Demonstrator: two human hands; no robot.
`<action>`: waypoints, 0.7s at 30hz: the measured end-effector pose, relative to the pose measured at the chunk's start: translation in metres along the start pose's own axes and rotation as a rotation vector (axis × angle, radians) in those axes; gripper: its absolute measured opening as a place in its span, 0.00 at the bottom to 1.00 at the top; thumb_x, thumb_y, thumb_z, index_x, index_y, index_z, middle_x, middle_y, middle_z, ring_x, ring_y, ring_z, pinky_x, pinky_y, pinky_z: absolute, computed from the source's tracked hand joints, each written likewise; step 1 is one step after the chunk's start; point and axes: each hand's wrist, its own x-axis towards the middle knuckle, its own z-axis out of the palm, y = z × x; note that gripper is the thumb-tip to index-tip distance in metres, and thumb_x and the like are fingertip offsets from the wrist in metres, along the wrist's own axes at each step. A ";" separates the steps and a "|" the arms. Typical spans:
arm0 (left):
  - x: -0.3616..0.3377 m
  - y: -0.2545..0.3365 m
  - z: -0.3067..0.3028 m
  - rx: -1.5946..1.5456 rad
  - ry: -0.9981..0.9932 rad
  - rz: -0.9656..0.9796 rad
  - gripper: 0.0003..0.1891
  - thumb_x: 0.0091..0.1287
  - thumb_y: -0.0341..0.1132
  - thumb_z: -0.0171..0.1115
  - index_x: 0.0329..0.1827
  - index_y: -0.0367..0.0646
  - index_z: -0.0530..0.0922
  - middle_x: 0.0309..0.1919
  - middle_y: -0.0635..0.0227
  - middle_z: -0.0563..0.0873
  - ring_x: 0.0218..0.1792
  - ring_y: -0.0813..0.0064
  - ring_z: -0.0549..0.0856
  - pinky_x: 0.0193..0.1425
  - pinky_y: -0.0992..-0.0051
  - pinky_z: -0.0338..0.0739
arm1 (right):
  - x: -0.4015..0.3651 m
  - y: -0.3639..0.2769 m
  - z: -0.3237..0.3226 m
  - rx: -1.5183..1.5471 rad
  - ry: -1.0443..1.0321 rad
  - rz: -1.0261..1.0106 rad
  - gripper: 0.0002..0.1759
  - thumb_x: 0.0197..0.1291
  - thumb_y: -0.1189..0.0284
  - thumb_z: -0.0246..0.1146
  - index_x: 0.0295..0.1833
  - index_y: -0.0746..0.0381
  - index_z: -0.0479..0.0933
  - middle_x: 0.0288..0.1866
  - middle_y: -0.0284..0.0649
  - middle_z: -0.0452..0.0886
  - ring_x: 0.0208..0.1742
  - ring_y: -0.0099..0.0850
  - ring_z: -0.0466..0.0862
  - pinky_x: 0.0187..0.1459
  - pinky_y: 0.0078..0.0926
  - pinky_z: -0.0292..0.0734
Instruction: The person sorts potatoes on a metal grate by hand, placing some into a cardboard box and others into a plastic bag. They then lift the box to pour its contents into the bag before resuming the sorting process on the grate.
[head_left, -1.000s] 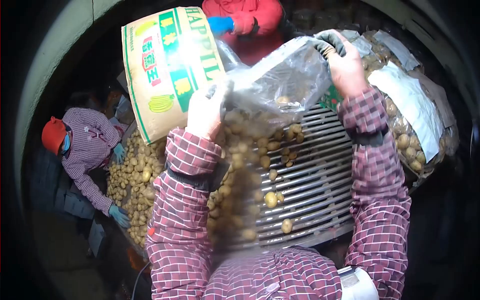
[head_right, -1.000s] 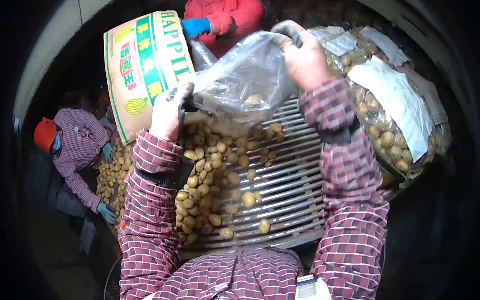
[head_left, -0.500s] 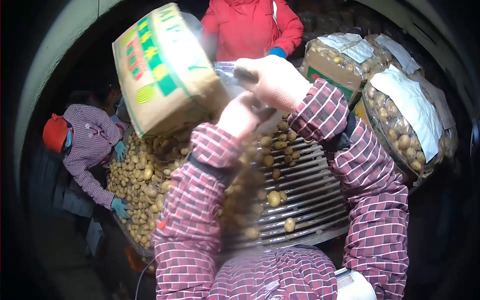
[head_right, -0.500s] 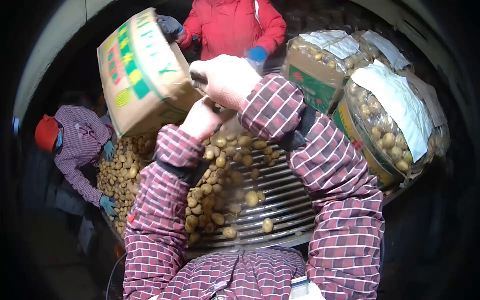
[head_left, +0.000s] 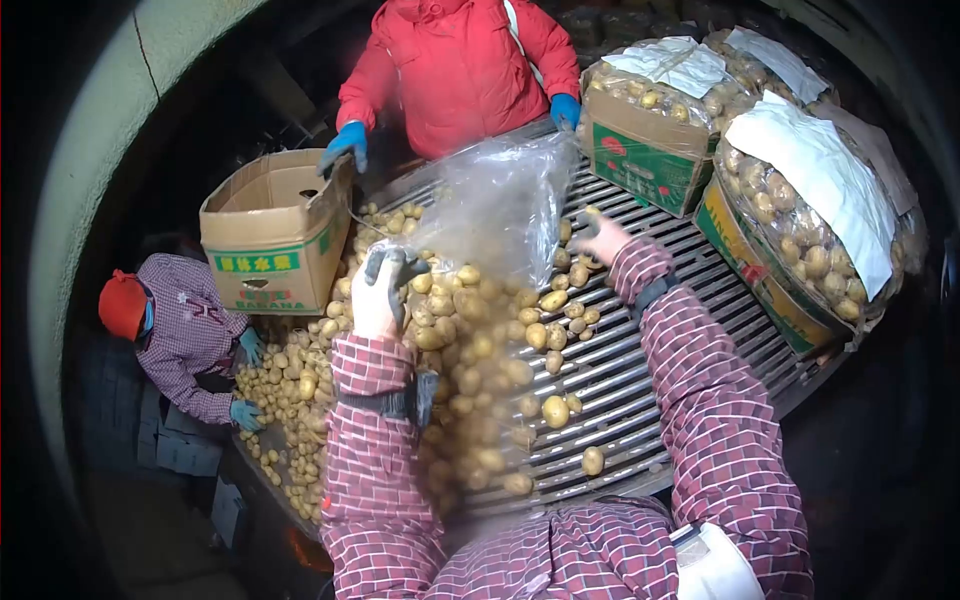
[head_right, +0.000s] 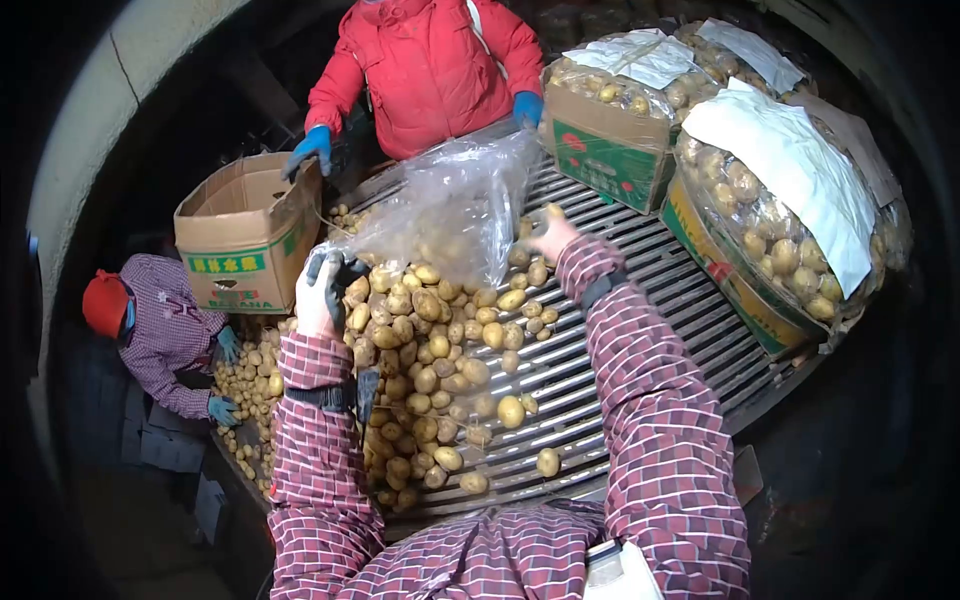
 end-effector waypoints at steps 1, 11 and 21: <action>-0.002 0.005 0.005 0.025 -0.034 0.024 0.11 0.71 0.36 0.57 0.44 0.34 0.76 0.38 0.60 0.84 0.41 0.66 0.86 0.50 0.70 0.79 | -0.018 -0.024 0.006 0.094 -0.098 0.026 0.44 0.50 0.64 0.75 0.69 0.68 0.63 0.59 0.48 0.78 0.60 0.35 0.77 0.63 0.30 0.71; -0.040 0.018 -0.034 -0.350 -0.092 0.170 0.17 0.72 0.39 0.56 0.55 0.34 0.74 0.41 0.62 0.84 0.48 0.61 0.83 0.61 0.57 0.75 | 0.046 0.003 0.094 0.863 -0.215 0.384 0.28 0.64 0.67 0.62 0.67 0.65 0.68 0.59 0.43 0.78 0.56 0.33 0.81 0.55 0.33 0.79; -0.031 0.100 -0.107 -0.587 -0.278 0.444 0.20 0.73 0.42 0.46 0.61 0.43 0.76 0.68 0.59 0.73 0.69 0.60 0.72 0.76 0.47 0.58 | 0.050 -0.205 -0.096 1.122 -0.034 -0.445 0.11 0.66 0.70 0.63 0.48 0.64 0.81 0.43 0.40 0.86 0.44 0.29 0.86 0.49 0.27 0.82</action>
